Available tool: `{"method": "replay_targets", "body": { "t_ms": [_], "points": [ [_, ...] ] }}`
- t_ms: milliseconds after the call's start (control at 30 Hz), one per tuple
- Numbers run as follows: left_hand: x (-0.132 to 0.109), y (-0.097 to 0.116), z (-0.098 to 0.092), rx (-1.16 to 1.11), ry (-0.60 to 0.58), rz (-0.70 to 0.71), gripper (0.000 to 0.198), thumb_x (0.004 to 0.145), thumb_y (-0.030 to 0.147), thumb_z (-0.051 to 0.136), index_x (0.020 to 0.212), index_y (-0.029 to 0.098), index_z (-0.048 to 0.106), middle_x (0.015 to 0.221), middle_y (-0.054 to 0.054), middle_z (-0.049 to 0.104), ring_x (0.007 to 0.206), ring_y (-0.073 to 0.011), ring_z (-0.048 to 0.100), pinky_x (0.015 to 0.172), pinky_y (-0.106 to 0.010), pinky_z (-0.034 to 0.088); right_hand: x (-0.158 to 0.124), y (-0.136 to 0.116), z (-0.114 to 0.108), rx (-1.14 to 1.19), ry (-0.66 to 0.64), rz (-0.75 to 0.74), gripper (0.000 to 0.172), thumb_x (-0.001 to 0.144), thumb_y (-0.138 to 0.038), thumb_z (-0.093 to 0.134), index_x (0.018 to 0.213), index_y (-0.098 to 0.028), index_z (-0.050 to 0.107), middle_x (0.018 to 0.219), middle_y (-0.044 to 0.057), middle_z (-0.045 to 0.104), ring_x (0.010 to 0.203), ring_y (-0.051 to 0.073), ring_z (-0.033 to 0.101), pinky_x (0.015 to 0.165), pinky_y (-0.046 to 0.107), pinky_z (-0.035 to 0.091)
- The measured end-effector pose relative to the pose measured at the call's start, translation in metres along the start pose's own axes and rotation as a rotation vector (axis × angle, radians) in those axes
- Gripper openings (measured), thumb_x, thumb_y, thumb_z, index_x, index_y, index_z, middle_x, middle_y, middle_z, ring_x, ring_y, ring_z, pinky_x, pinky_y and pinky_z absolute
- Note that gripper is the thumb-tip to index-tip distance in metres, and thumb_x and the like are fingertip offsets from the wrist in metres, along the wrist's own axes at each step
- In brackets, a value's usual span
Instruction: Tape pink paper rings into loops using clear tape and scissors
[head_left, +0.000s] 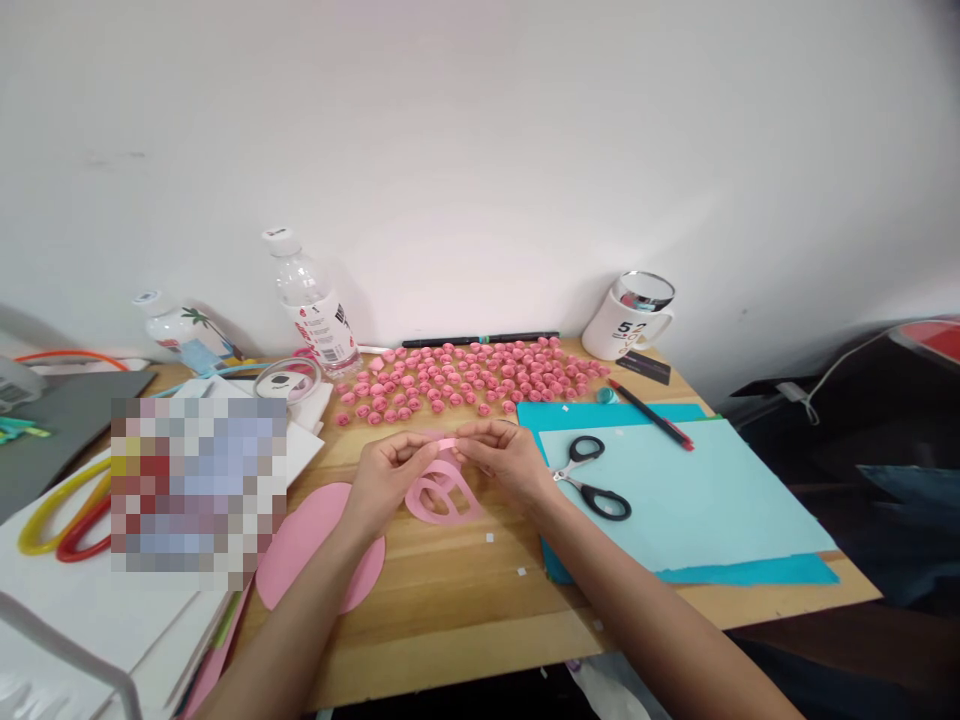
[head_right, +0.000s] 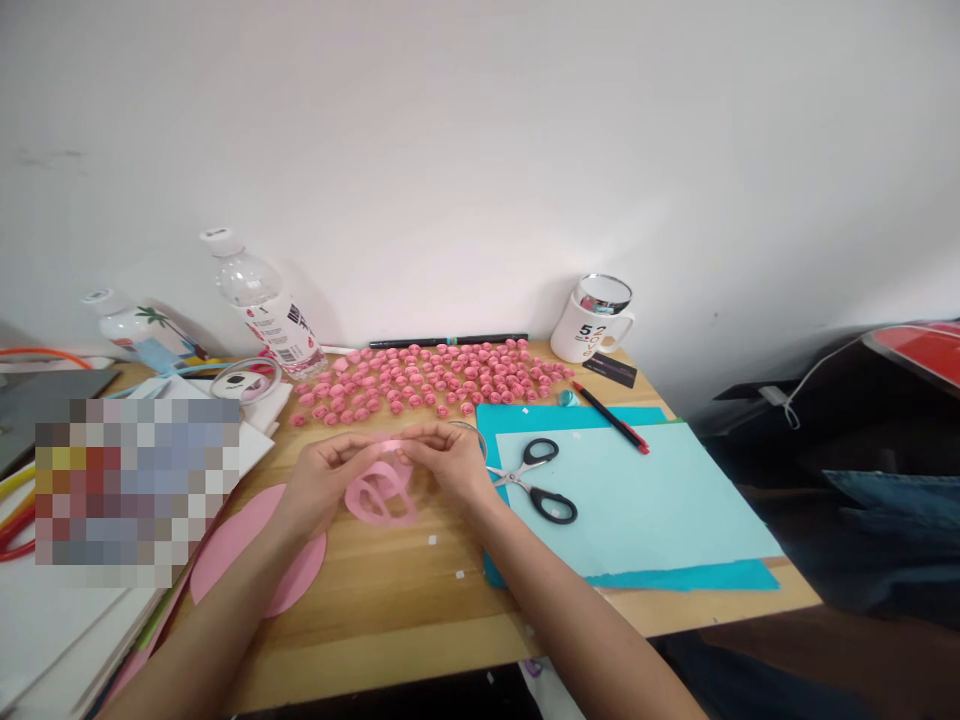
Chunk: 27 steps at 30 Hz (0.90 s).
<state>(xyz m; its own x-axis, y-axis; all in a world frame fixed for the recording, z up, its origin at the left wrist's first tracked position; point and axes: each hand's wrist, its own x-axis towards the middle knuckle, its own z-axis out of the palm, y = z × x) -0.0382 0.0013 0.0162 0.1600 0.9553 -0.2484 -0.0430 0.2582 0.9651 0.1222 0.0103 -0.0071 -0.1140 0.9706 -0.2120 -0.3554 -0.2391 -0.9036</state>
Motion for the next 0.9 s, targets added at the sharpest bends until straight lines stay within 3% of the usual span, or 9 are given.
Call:
{"method": "replay_targets", "body": {
  "t_ms": [333,567,900],
  "points": [
    [0.0006,-0.0039,-0.0018,0.021,-0.042,0.016,0.023,0.07,0.035,0.068,0.076,0.013,0.065,0.063,-0.002,0.068,0.042,-0.0134,0.06,0.038,-0.023,0.05,-0.0036,-0.0031,0.0012,-0.042,-0.05,-0.049,0.019,0.059,-0.028,0.076,0.065,-0.014,0.064,0.059,-0.001,0.065,0.055,0.009,0.057,0.057,0.022,0.044],
    [0.0011,-0.0037,-0.0025,0.004,-0.011,0.016,0.022,0.07,0.035,0.067,0.075,0.014,0.065,0.059,0.0,0.067,0.037,-0.0127,0.058,0.036,-0.022,0.048,-0.0018,-0.0013,0.0009,-0.101,-0.015,-0.09,0.018,0.061,-0.031,0.074,0.067,-0.015,0.068,0.056,-0.001,0.064,0.052,0.009,0.054,0.054,0.023,0.042],
    [-0.0001,0.0004,-0.0005,0.013,-0.003,-0.007,0.025,0.068,0.035,0.069,0.08,0.013,0.067,0.063,-0.002,0.069,0.039,-0.0106,0.057,0.038,-0.02,0.046,-0.0015,0.0015,-0.0011,-0.066,-0.051,-0.026,0.024,0.061,-0.033,0.075,0.076,-0.015,0.07,0.071,0.004,0.07,0.063,0.015,0.063,0.058,0.025,0.046]
  ]
}}
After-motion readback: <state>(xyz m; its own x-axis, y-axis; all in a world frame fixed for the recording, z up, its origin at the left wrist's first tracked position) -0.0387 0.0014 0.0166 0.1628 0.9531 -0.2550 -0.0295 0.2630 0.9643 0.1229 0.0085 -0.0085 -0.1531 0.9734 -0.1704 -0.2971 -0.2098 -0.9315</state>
